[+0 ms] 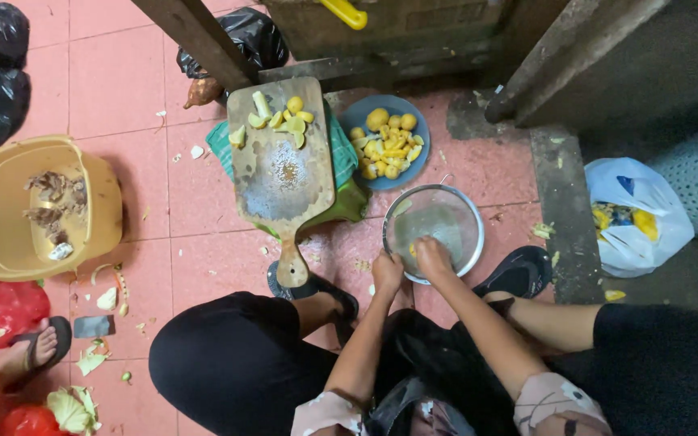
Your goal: Peeling and squeezing lemons/limes into a bowl while sitting in a food preparation area.
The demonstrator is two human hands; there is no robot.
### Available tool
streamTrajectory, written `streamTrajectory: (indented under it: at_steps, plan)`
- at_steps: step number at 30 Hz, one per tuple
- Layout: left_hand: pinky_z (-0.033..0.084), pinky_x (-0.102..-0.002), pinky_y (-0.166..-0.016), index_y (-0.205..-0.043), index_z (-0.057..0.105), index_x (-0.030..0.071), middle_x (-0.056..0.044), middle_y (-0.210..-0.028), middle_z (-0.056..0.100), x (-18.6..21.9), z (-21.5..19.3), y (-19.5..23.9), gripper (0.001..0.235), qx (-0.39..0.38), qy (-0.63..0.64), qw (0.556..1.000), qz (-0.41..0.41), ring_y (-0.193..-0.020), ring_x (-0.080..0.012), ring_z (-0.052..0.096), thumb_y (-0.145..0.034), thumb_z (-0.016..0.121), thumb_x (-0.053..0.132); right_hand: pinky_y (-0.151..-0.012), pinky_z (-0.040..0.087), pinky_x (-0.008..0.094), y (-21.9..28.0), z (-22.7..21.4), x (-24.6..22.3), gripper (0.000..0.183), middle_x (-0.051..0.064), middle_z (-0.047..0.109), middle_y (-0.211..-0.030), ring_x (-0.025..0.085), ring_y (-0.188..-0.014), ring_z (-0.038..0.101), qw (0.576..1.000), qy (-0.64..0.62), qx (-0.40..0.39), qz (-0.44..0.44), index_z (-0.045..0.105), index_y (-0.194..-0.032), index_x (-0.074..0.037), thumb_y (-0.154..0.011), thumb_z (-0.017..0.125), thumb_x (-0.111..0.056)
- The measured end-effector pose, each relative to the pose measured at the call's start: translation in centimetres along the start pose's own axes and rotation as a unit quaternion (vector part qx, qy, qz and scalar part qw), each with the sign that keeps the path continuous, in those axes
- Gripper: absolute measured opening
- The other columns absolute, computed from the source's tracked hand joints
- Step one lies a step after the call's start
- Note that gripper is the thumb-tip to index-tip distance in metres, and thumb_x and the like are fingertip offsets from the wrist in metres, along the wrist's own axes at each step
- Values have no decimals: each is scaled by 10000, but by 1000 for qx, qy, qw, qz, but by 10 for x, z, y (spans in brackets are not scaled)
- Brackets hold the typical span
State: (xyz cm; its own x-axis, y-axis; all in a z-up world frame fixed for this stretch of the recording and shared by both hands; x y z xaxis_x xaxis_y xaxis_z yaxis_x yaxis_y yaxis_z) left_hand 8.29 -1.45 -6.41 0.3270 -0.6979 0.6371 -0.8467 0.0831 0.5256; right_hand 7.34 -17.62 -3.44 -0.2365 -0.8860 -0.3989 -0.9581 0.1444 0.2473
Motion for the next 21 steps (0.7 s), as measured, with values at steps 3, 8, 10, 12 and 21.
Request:
streamTrajectory:
  at_steps: [3, 8, 10, 12, 21]
  plan:
    - [539, -589, -947, -1089, 615, -23, -344, -1011, 703, -10, 2, -3, 362, -5, -9, 1000, -9, -1092, -512, 666, -942, 486, 282, -750, 615, 460, 8, -25, -12, 130, 102, 681, -787, 347, -835, 752, 999, -46, 5, 18, 661, -790, -133, -886, 585, -177]
    - [535, -587, -957, -1093, 612, -26, -339, -1019, 704, -8, 6, -6, 360, -10, -10, 1000, -10, -1094, -511, 669, -934, 480, 269, -803, 586, 556, -7, -6, 20, 87, 219, 695, -851, 453, -925, 706, 989, -142, 12, 34, 684, -838, -58, -859, 640, -130]
    - [534, -587, -961, -1094, 608, -29, -341, -1025, 702, -7, 4, -4, 354, -7, -13, 1000, -12, -1092, -513, 669, -933, 479, 258, -823, 582, 551, -4, -10, 13, 56, 216, 694, -848, 451, -939, 702, 988, -147, 21, 46, 689, -854, -52, -811, 678, -85]
    - [529, -592, -965, -1117, 608, -40, -351, -1039, 693, -5, 3, -2, 360, -15, 1, 1000, -14, -1110, -522, 656, -926, 479, 237, -798, 588, 544, 4, -25, 0, 52, 199, 703, -823, 441, -894, 713, 988, -136, 33, 61, 723, -826, -91, -831, 701, -138]
    - [530, -594, -968, -1137, 595, -38, -353, -1060, 687, -2, 1, 4, 373, -23, -1, 999, -37, -1125, -523, 652, -932, 462, 244, -800, 610, 452, 14, -41, -30, 103, 148, 705, -777, 381, -853, 717, 999, -36, 6, -5, 746, -701, -149, -793, 700, -150]
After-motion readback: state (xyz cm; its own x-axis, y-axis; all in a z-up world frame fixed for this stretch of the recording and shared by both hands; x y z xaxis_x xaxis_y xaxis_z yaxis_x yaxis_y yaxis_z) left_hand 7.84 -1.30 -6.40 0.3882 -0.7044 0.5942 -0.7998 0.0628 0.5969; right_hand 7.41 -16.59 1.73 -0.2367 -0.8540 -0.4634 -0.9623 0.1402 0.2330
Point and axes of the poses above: each hand's wrist, its own y-axis away from the middle knuckle, its own z-axis out of the palm, x = y × z, the point moved 10 cm from there along -y, towards the middle knuckle
